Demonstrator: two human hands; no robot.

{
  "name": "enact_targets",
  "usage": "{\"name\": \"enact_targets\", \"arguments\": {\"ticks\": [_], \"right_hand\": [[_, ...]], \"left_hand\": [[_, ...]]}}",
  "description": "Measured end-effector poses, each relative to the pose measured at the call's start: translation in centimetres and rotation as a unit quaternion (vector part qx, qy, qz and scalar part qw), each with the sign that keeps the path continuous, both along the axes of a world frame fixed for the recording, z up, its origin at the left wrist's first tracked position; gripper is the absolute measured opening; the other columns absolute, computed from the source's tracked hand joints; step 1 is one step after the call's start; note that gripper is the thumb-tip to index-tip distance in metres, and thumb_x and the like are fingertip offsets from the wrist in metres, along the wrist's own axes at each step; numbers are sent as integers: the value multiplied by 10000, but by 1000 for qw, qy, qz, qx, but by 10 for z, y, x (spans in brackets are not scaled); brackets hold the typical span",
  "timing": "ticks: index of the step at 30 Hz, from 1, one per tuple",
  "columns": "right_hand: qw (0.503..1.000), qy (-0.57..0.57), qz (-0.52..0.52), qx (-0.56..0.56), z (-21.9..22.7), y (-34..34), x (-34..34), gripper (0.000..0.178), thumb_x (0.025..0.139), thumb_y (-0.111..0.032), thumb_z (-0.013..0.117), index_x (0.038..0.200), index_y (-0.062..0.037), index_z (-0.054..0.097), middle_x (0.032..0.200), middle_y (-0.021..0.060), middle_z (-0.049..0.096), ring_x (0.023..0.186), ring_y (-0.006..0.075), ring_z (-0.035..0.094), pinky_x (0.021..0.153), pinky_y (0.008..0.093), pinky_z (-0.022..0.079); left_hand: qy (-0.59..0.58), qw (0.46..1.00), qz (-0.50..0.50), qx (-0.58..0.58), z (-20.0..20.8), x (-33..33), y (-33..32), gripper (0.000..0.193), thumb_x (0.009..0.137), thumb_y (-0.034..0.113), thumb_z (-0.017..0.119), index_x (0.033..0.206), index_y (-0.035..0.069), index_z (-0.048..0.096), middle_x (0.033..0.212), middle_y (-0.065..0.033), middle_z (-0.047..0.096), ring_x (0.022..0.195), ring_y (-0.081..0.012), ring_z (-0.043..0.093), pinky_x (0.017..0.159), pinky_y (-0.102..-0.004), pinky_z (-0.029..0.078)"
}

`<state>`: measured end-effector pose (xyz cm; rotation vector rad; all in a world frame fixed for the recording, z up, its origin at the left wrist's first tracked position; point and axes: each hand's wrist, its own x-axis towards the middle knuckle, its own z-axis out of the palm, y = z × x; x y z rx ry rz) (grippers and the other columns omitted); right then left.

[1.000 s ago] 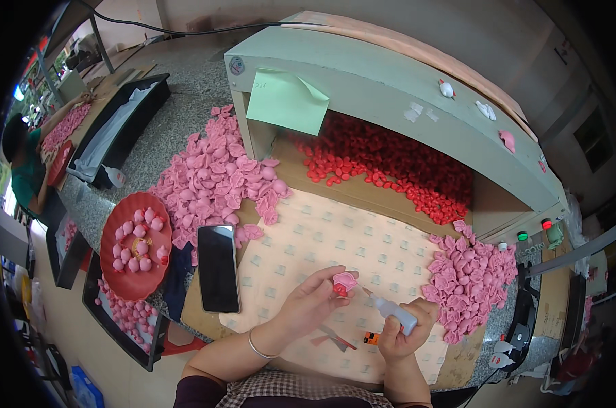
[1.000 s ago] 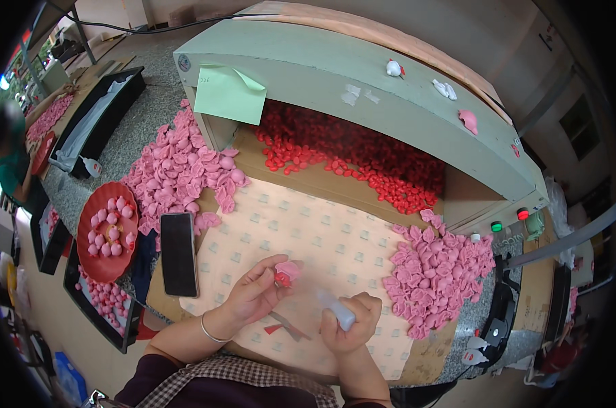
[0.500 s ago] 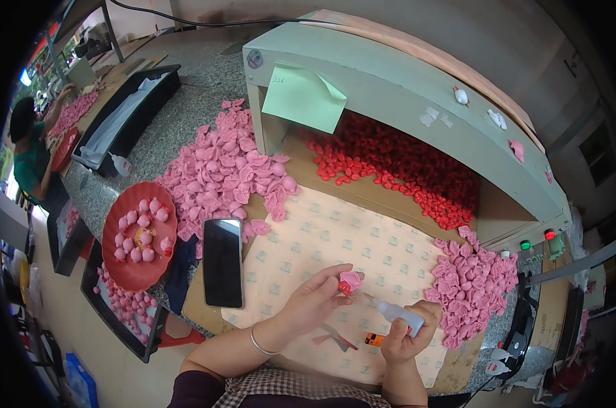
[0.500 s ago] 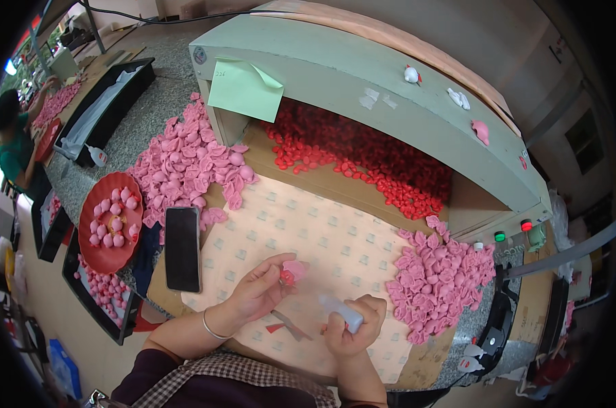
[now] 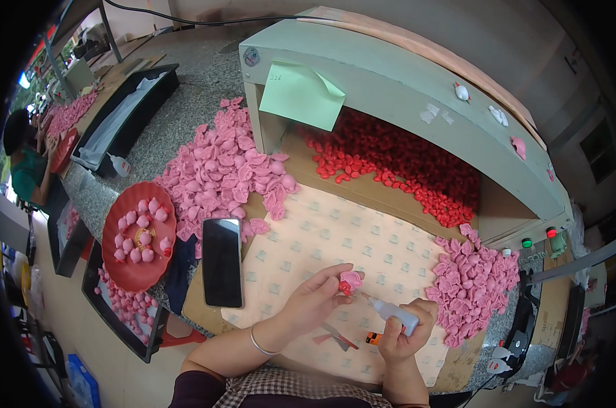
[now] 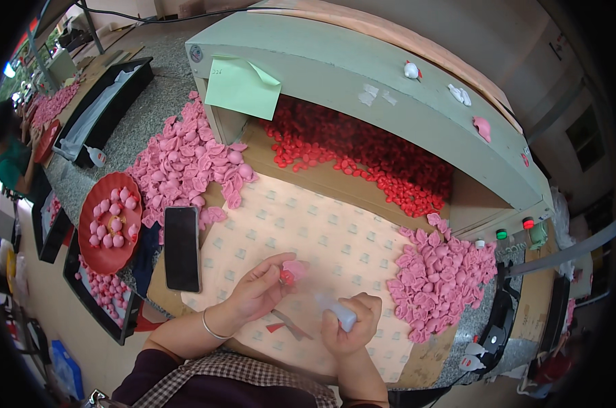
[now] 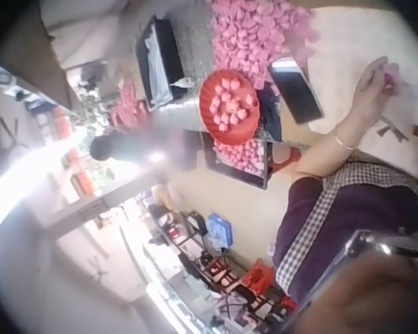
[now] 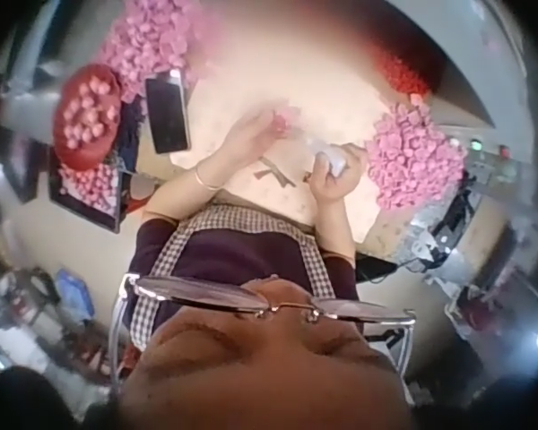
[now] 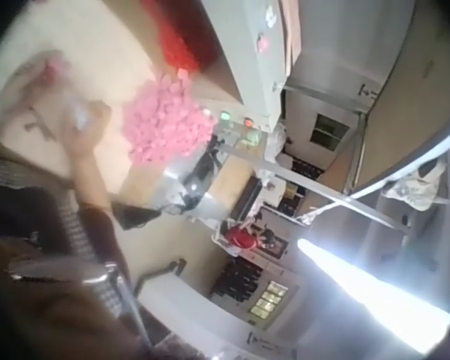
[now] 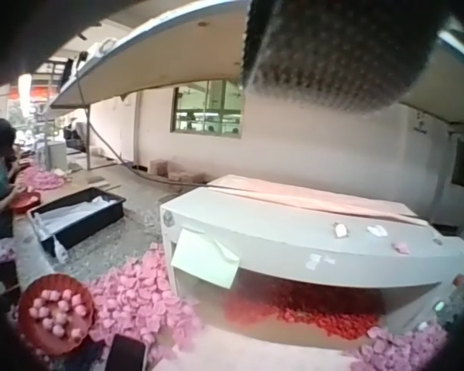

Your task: The person assembles small pink and white toy components using glue from a bottle.

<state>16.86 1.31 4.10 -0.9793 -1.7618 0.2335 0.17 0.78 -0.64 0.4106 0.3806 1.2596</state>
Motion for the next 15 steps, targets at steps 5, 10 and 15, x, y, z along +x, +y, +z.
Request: {"name": "enact_targets", "arguments": {"ticks": [5,10,15], "right_hand": [[1000,-14,-10,8,3,2,0,254,608,0,546,852,0,476,716,121,442,593,225,443,517,298,382],[1000,-12,-15,10,2,2,1,251,609,1,545,851,1,478,711,120,437,589,224,442,511,295,378],[1000,-15,-25,9,4,1,1,245,615,-12,546,848,2,475,711,113,418,587,214,428,512,292,368]], "left_hand": [[-4,1000,5,-2,0,0,1,356,882,203,400,1213,75,374,1180,-108,448,1063,-178,447,859,-334,384],[-4,1000,7,-1,2,1,1,354,880,198,406,1208,68,378,1166,-101,461,1036,-164,462,853,-326,389],[-13,1000,7,3,2,0,0,351,881,196,402,1209,70,378,1158,-90,467,1020,-154,473,845,-320,396]]}}
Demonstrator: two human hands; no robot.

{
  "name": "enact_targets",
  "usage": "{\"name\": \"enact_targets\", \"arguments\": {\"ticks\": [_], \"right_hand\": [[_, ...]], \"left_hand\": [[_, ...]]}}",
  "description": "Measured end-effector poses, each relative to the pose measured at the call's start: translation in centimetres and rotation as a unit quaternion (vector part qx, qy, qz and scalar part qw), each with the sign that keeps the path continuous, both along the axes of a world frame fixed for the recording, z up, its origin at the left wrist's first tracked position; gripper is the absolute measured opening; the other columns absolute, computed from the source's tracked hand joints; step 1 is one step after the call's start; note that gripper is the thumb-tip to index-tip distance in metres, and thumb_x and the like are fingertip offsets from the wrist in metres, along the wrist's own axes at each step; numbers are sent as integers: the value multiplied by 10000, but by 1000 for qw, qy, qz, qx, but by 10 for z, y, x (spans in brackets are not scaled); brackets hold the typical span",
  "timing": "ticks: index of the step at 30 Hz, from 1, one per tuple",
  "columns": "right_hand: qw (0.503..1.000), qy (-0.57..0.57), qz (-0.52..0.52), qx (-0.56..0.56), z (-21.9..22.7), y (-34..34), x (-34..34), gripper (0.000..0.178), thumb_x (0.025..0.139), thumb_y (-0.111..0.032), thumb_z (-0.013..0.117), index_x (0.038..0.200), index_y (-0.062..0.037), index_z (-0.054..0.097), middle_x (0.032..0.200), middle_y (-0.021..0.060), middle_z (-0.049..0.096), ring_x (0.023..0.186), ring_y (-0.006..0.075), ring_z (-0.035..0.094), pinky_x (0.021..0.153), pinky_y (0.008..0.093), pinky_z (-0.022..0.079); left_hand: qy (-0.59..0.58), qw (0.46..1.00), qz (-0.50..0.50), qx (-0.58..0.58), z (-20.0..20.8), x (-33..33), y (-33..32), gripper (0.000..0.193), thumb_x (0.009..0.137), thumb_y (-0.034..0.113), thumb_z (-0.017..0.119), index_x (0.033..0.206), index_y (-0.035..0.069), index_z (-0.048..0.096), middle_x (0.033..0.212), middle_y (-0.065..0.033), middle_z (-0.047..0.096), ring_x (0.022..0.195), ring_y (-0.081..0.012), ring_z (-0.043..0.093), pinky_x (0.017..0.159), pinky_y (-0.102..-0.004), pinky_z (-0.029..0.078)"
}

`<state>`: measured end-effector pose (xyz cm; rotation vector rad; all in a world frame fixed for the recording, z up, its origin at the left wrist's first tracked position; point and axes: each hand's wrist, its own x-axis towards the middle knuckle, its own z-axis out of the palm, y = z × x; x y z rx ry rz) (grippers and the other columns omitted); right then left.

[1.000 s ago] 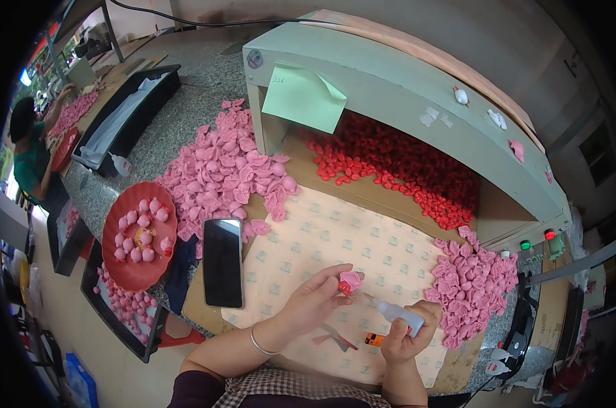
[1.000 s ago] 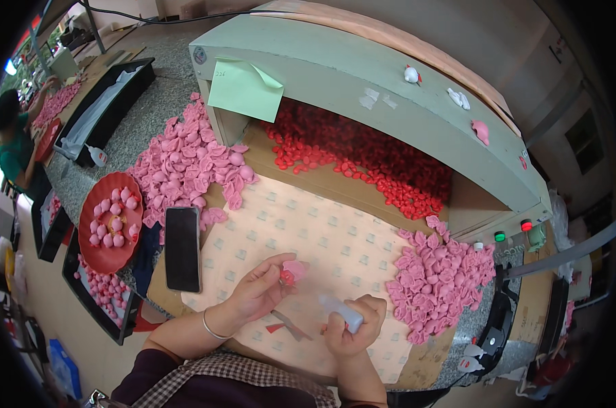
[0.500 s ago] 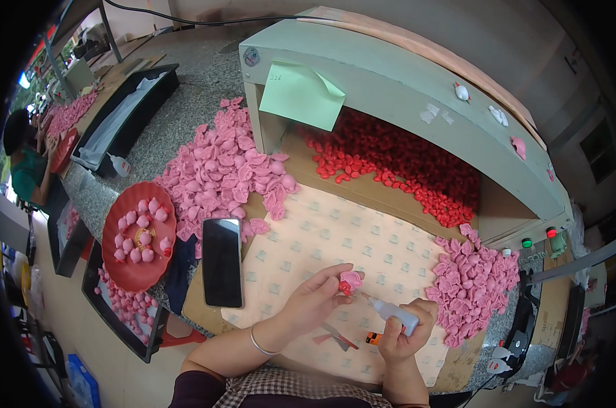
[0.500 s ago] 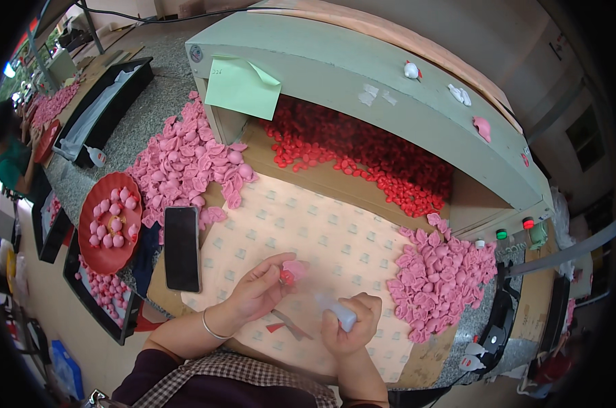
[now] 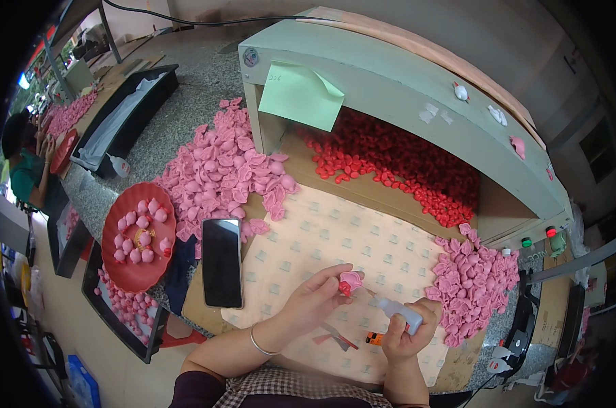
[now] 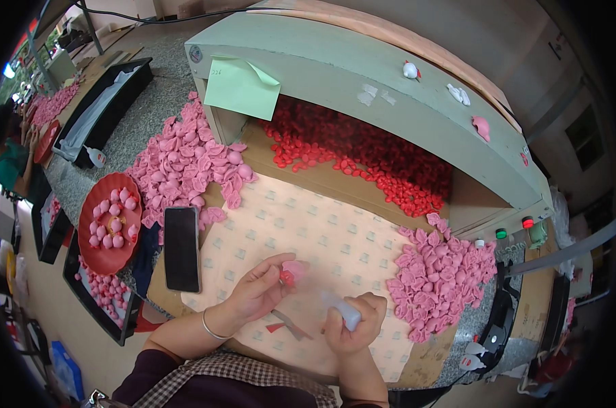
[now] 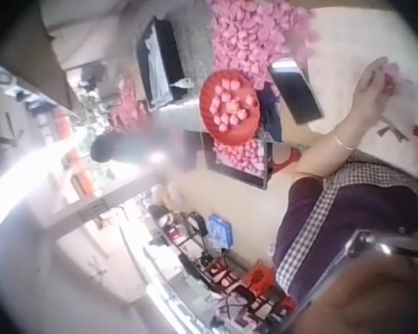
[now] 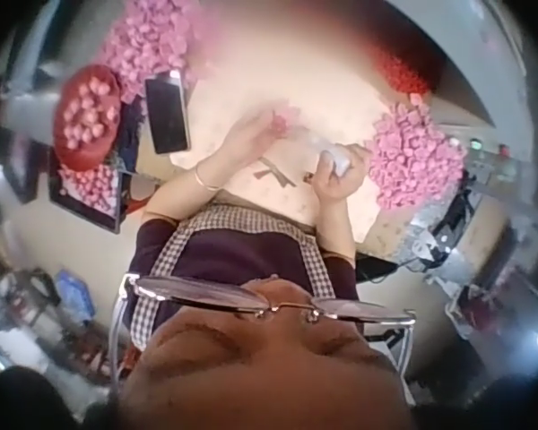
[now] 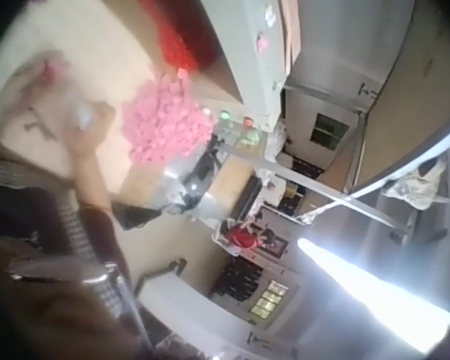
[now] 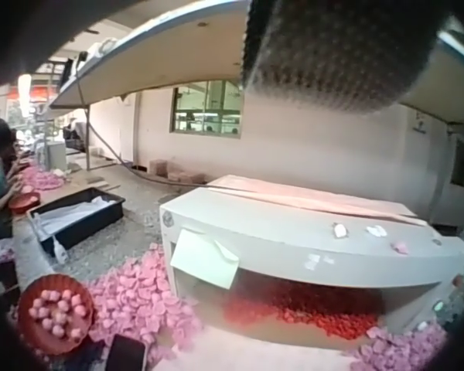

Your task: The person assembles small pink and white toy components using glue from a bottle.

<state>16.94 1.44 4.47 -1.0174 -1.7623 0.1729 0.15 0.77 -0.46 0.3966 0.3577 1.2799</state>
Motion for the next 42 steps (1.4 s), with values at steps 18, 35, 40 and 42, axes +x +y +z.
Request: {"name": "enact_targets", "arguments": {"ticks": [18,35,40,42], "right_hand": [[989,117,28,-83,-10,0,-6,172,707,-132,545,794,-6,467,732,103,408,654,188,408,597,279,355],[872,433,19,-228,19,15,68,285,741,33,509,1009,-23,427,869,90,522,745,175,559,559,291,510],[950,169,-73,-253,-8,14,106,224,682,63,490,885,-29,464,824,103,533,634,212,563,521,302,446],[957,-54,-111,-261,-16,13,110,226,664,53,512,871,-31,478,859,114,530,641,238,567,525,332,446]], "left_hand": [[-16,999,-10,-35,4,2,0,355,885,178,397,1211,45,353,1107,-82,470,944,-155,502,804,-299,433],[9,1000,-4,-28,-2,1,-1,348,870,241,425,1183,92,396,1142,-140,466,915,-183,520,792,-290,439],[20,999,0,-33,1,4,0,347,865,255,433,1169,91,406,1131,-143,471,885,-177,527,773,-285,447],[28,999,3,-38,1,7,2,347,864,260,435,1166,91,408,1128,-144,473,878,-175,528,767,-282,449]]}}
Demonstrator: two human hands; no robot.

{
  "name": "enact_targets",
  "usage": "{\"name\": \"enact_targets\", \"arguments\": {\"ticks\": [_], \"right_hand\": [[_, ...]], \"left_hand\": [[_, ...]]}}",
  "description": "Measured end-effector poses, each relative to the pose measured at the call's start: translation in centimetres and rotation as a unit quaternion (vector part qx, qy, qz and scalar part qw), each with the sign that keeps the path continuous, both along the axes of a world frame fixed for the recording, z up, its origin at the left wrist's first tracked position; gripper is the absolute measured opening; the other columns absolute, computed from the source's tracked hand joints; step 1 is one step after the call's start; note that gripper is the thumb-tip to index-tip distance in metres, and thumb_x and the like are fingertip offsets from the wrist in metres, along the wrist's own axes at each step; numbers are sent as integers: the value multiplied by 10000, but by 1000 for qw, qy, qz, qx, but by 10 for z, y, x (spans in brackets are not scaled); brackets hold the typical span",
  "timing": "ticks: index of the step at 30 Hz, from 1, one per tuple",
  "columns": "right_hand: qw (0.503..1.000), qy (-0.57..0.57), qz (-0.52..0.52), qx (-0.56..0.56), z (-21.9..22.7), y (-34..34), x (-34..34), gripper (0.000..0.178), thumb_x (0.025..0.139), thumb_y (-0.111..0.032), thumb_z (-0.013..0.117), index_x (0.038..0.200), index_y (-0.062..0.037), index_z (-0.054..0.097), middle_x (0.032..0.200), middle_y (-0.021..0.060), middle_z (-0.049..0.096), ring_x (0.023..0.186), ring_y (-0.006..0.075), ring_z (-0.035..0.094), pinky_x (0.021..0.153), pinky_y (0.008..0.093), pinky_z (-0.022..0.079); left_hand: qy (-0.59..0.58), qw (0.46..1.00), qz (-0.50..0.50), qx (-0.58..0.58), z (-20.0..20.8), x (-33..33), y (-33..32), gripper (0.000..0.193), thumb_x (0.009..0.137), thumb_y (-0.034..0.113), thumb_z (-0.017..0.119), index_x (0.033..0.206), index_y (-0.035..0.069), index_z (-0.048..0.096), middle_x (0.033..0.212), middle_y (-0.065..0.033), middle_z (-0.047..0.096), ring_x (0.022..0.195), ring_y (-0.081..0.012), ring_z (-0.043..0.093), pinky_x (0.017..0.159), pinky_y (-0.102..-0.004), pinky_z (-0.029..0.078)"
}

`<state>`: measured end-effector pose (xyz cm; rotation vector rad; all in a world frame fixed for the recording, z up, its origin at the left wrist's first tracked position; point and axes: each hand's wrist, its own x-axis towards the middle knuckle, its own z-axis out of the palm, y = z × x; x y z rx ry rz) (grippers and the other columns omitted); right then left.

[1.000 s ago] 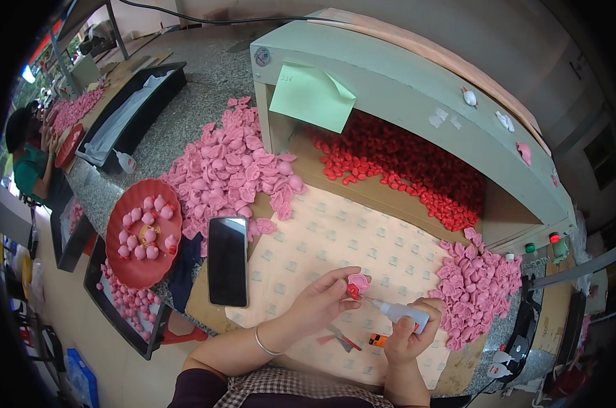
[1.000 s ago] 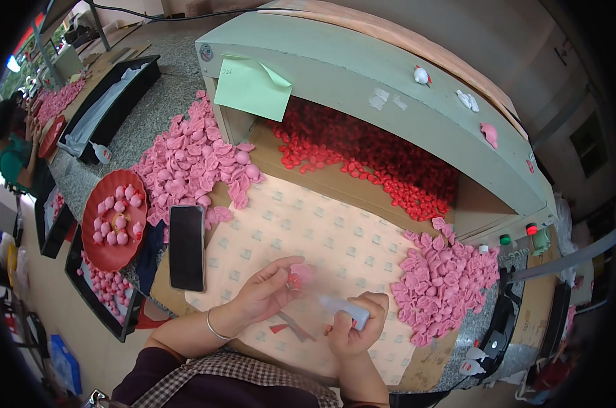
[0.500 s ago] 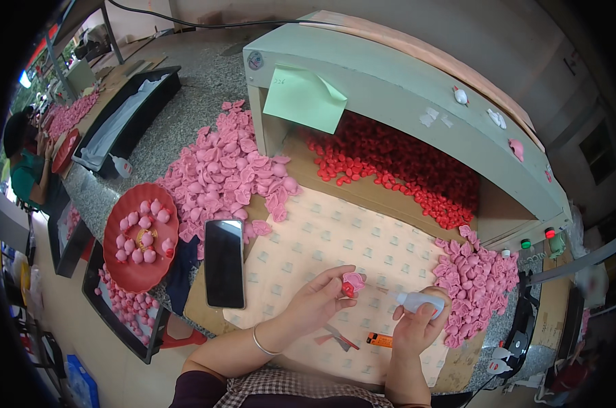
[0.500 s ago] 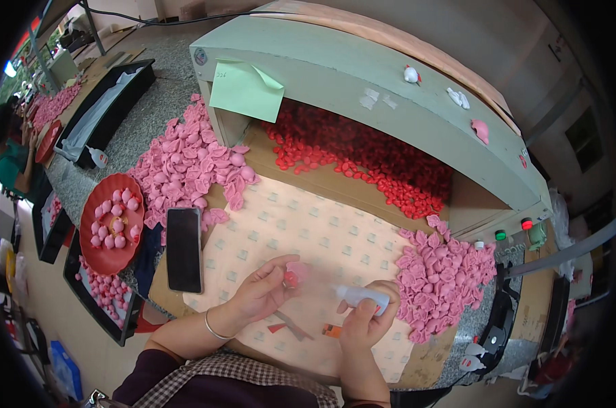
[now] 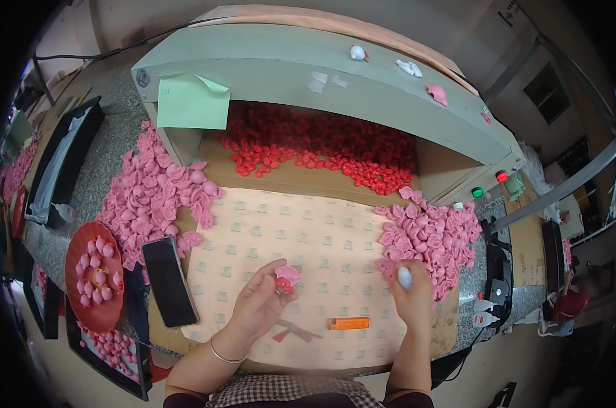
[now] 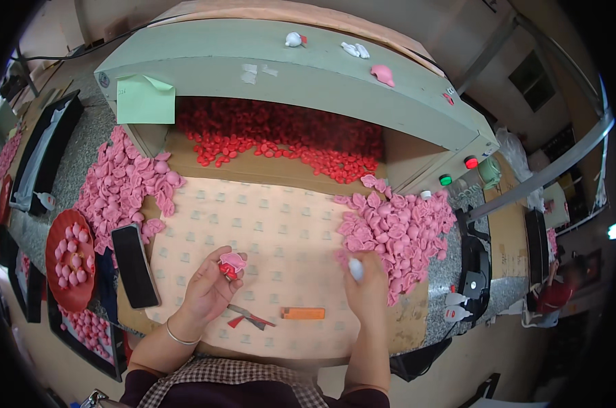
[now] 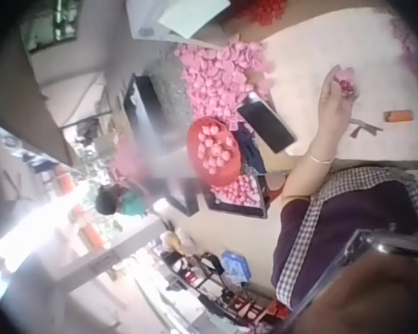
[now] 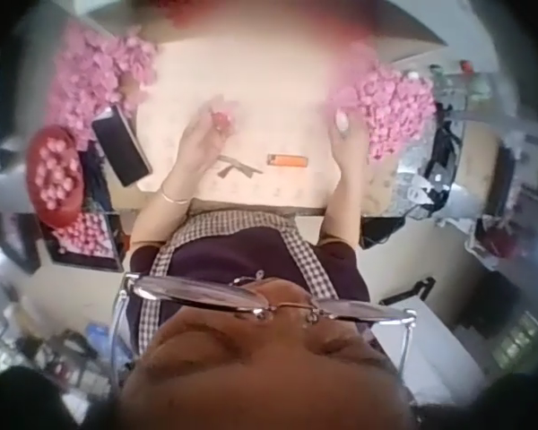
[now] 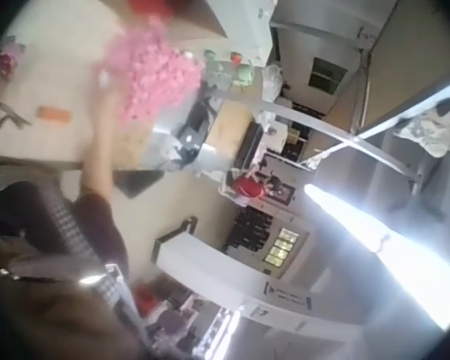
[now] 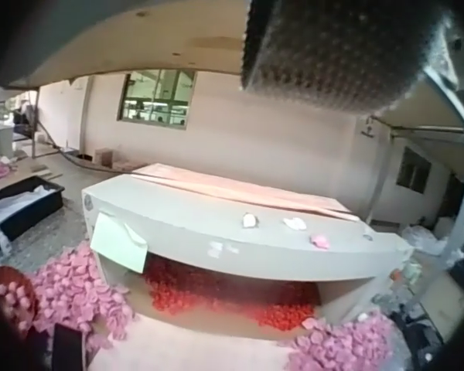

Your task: The person assembles small pink and white toy components using glue from a bottle.

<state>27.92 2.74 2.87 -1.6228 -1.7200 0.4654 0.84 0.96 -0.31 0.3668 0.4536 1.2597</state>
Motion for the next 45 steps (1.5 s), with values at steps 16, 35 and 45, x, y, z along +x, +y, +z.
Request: {"name": "enact_targets", "arguments": {"ticks": [16,35,45], "right_hand": [[996,-10,-2,-93,-19,2,-43,131,710,-28,597,831,3,555,801,88,562,680,197,555,600,268,434],[976,174,127,7,25,-13,-87,247,614,5,678,841,-39,590,830,73,557,708,161,543,585,248,433],[955,120,217,163,20,-7,-127,327,580,-29,722,873,-57,579,850,78,567,728,170,571,552,234,483]], "left_hand": [[-24,999,-15,31,-4,-5,-1,363,887,214,389,1209,51,354,1166,-130,450,952,-152,498,838,-302,410],[1,997,-43,57,-1,-1,-7,342,883,127,393,1211,33,373,1124,-91,480,979,-154,492,858,-303,406],[210,972,-65,83,10,-2,-9,321,849,49,440,1168,24,426,1119,-60,472,1006,-138,463,871,-284,378]]}}
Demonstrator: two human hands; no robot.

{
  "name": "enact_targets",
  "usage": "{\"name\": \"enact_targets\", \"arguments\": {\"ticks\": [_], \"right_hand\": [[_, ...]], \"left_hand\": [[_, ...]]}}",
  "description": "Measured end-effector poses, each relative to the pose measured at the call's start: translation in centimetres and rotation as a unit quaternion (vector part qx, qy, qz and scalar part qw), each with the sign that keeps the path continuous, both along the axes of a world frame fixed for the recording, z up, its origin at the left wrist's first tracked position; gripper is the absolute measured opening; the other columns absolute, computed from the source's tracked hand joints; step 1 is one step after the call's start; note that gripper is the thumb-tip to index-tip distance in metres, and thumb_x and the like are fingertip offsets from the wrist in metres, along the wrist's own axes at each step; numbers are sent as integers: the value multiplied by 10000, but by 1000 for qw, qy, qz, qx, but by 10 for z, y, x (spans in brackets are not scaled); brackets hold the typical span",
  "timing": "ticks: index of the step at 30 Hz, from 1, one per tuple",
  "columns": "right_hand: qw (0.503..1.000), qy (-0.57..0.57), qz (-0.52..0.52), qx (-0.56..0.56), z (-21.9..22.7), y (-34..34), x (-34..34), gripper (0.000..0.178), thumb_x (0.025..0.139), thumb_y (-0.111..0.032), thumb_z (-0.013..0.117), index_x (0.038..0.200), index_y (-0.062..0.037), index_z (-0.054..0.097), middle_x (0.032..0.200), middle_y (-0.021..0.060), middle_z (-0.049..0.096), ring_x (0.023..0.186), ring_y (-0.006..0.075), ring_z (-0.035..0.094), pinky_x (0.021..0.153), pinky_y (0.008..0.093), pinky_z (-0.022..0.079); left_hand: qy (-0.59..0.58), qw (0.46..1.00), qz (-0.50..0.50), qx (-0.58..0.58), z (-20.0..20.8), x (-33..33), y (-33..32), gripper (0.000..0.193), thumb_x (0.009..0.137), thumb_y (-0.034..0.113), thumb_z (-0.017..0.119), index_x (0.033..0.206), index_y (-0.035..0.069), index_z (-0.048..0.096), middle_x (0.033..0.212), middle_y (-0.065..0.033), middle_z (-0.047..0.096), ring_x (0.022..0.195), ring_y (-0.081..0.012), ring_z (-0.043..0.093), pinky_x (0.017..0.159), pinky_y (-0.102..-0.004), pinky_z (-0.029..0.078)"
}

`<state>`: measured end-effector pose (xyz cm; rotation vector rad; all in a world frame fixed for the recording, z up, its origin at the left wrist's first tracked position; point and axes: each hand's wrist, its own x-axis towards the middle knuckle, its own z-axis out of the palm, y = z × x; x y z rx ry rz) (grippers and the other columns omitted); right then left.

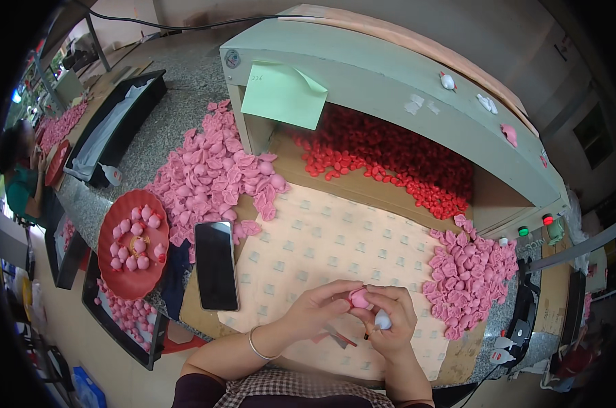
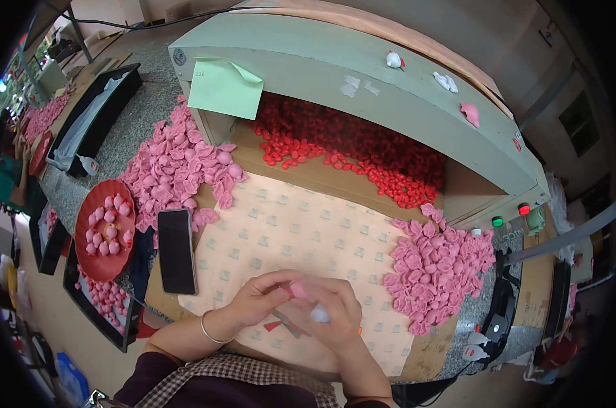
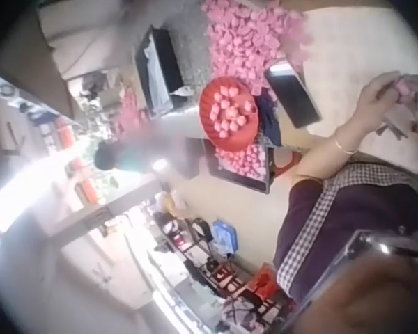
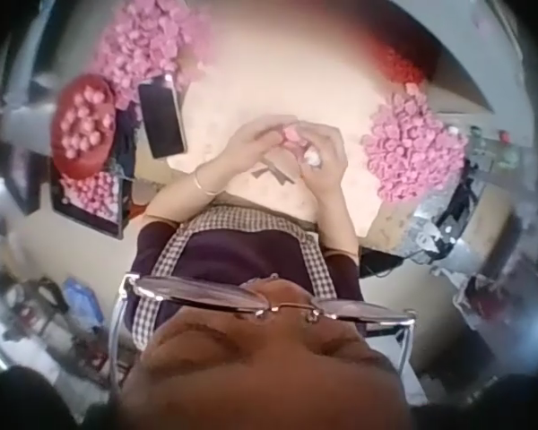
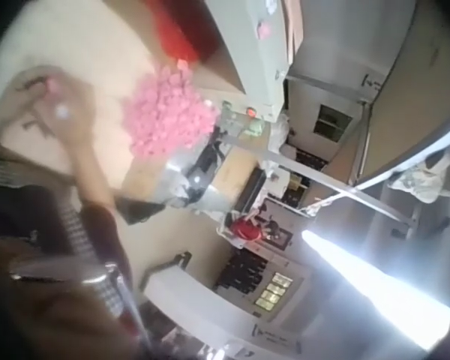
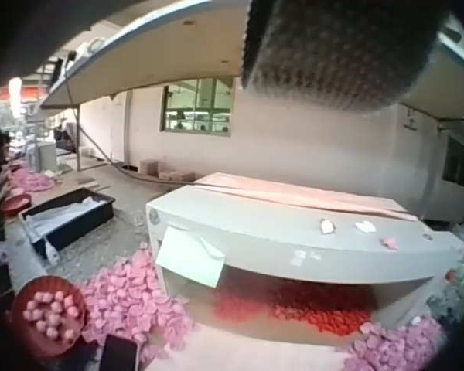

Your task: The person assembles small pink and white toy components using glue from a bottle.

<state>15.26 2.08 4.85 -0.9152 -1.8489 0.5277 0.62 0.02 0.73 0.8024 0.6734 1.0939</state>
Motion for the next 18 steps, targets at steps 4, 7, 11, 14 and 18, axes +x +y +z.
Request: {"name": "enact_targets", "arguments": {"ticks": [4,7,11,14,18], "right_hand": [[1000,-9,-8,9,-4,0,1,330,575,-36,727,869,-62,579,847,79,554,718,171,573,542,237,488],[1000,-7,-8,-1,-8,-2,2,332,571,-39,730,866,-62,579,840,78,542,705,169,571,532,236,487],[1000,11,-6,-9,-9,-2,2,340,562,-45,738,863,-66,582,825,74,527,694,162,565,530,233,479],[1000,10,-14,-25,-11,-4,4,344,555,-51,744,859,-74,584,824,71,524,693,161,563,536,232,473],[1000,1,-17,-13,-12,-3,4,359,546,-50,747,864,-77,583,823,68,524,683,161,560,535,235,467]], "left_hand": [[9,1000,0,26,0,-1,0,329,829,18,447,1158,20,443,1108,-49,470,1002,-127,456,864,-264,369],[17,998,-1,59,2,-3,2,336,820,3,446,1156,14,446,1113,-58,463,1025,-136,442,877,-272,354],[14,991,-20,130,-2,-4,4,346,828,2,413,1173,5,432,1171,-102,400,1092,-181,393,907,-278,329],[35,984,-23,170,-1,-6,5,354,821,-2,416,1175,9,432,1184,-113,372,1100,-202,385,909,-297,344],[-26,987,-20,158,2,-4,4,376,802,-27,435,1176,12,432,1190,-116,343,1102,-215,381,894,-309,379]]}}
